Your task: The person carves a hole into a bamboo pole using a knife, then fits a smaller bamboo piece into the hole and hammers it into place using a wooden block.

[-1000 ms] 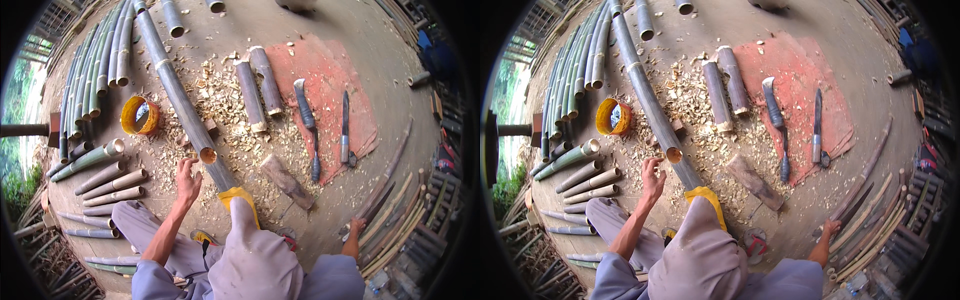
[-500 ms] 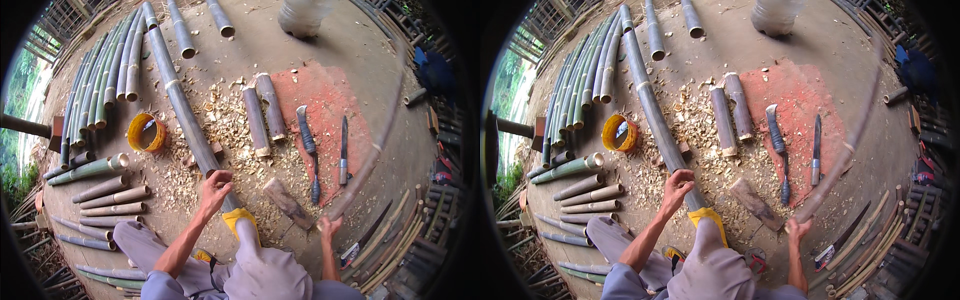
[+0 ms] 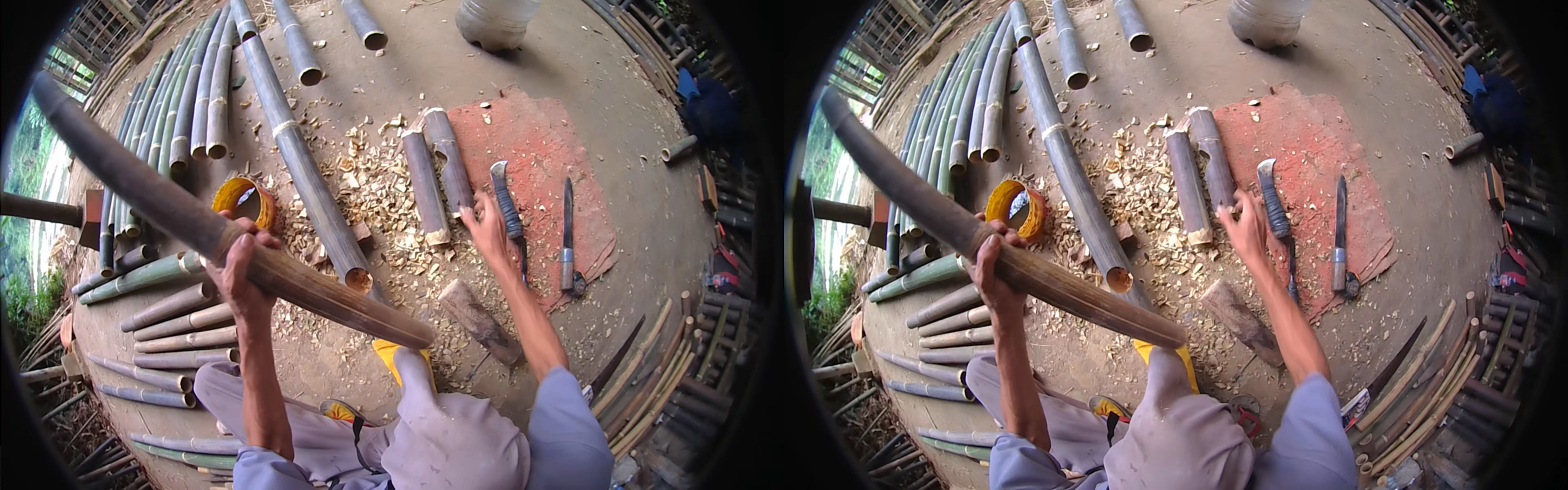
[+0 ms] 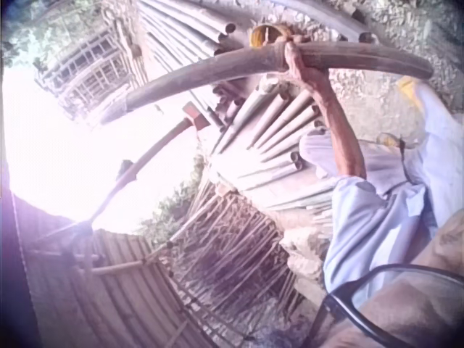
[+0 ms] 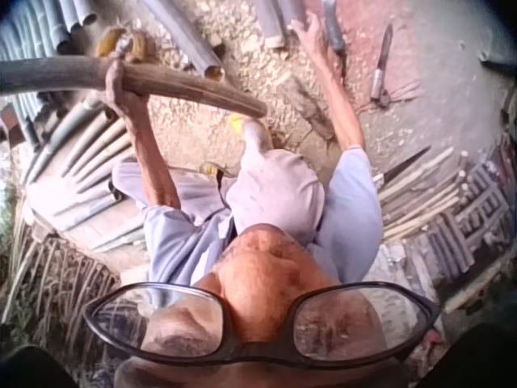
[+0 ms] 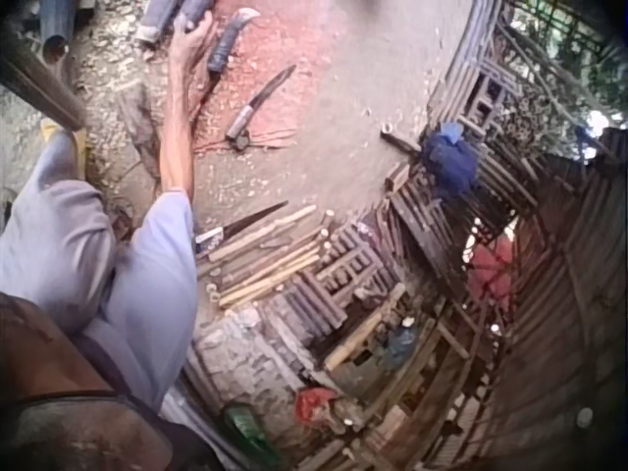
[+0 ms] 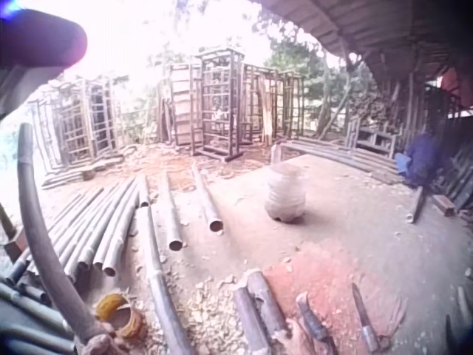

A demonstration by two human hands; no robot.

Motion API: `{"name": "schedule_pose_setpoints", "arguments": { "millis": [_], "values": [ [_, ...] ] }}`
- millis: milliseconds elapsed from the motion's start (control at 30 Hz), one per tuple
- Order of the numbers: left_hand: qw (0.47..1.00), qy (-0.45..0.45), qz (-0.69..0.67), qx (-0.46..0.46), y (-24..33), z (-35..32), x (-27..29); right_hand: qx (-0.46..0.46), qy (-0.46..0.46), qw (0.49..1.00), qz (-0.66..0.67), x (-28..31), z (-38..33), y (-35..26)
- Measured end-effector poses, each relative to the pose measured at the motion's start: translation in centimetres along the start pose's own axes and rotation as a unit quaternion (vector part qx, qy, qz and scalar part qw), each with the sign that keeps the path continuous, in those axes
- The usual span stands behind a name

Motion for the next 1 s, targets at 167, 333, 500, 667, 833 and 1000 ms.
{"name": "schedule_pose_setpoints", "arguments": {
  "millis": [167, 333, 500, 667, 833, 1000],
  "values": [
    [0.993, 0.008, 0.069, -0.092, 2.9, -1.2, 0.6, -0.089, -0.065, 0.991, -0.08, -4.8, 6.4, 1.5],
    [0.98, 0.01, 0.114, -0.163, 5.8, -1.6, 1.0, -0.033, -0.024, 0.977, 0.207, -2.6, 0.8, -0.9],
    [0.969, 0.013, 0.161, -0.188, 6.7, -1.6, 0.9, 0.024, -0.251, 0.966, 0.06, 4.8, -2.6, -3.3],
    [0.968, -0.027, 0.146, -0.203, 5.1, -0.8, -2.4, 0.057, -0.272, 0.96, 0.045, 6.9, 2.0, -6.5],
    [0.966, -0.062, 0.147, -0.202, 4.1, -0.2, -4.9, 0.089, -0.336, 0.937, 0.02, 3.0, 6.8, -11.3],
    [0.974, -0.093, 0.159, -0.135, 1.6, 0.5, -7.9, 0.219, -0.219, 0.949, 0.055, -0.7, 4.8, -14.5]
  ]
}}
Point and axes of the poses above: each hand's wrist, its own z-axis towards the middle knuckle, its own x-axis out of the back of the hand, y = z × x, the point moved 3 cm from there along z, towards the middle knuckle, and after that the axes turned 5 degrees about -y, right-handed, at the moved point
